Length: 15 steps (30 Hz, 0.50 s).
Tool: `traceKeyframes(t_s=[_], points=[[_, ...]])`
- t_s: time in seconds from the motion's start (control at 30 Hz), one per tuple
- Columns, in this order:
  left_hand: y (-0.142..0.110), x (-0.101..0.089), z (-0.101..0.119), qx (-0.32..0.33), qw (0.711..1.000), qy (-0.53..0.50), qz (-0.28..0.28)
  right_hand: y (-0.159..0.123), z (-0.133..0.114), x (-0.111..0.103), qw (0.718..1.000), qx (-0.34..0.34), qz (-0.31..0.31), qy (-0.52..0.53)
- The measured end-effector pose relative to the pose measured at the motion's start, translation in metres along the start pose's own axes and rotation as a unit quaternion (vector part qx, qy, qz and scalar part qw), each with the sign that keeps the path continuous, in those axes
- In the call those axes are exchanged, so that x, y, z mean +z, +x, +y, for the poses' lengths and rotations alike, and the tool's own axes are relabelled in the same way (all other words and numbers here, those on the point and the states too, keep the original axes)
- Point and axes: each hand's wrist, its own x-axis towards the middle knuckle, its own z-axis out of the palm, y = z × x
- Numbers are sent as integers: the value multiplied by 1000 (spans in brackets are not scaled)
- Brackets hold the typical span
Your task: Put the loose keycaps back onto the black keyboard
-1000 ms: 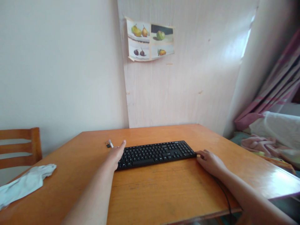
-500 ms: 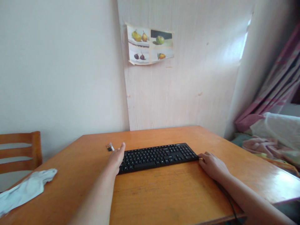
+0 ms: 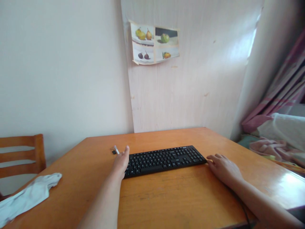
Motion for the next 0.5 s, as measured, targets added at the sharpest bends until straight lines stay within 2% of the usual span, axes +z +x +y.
traceKeyframes(t_s=[0.1, 0.17, 0.23, 0.37, 0.43, 0.5], points=[[3, 1, -2, 1, 1000, -4, -1, -16, -15, -9, 996, -38, 36, 70], [5, 1, -2, -1, 1000, -3, -2, -33, -35, -17, 989, -76, 40, 123], [6, 1, -2, -3, 1000, 1, -5, -53, -61, -27, 977, -122, 16, 174], [8, 0, 0, -2, 1000, 10, -14, -81, -113, -41, 940, -233, -74, 236], [10, 1, 0, -3, 1000, 8, -9, -84, -125, -44, 932, -240, -80, 259], [11, 2, -1, -6, 1000, 3, -4, -81, -121, -45, 937, -195, -56, 285]])
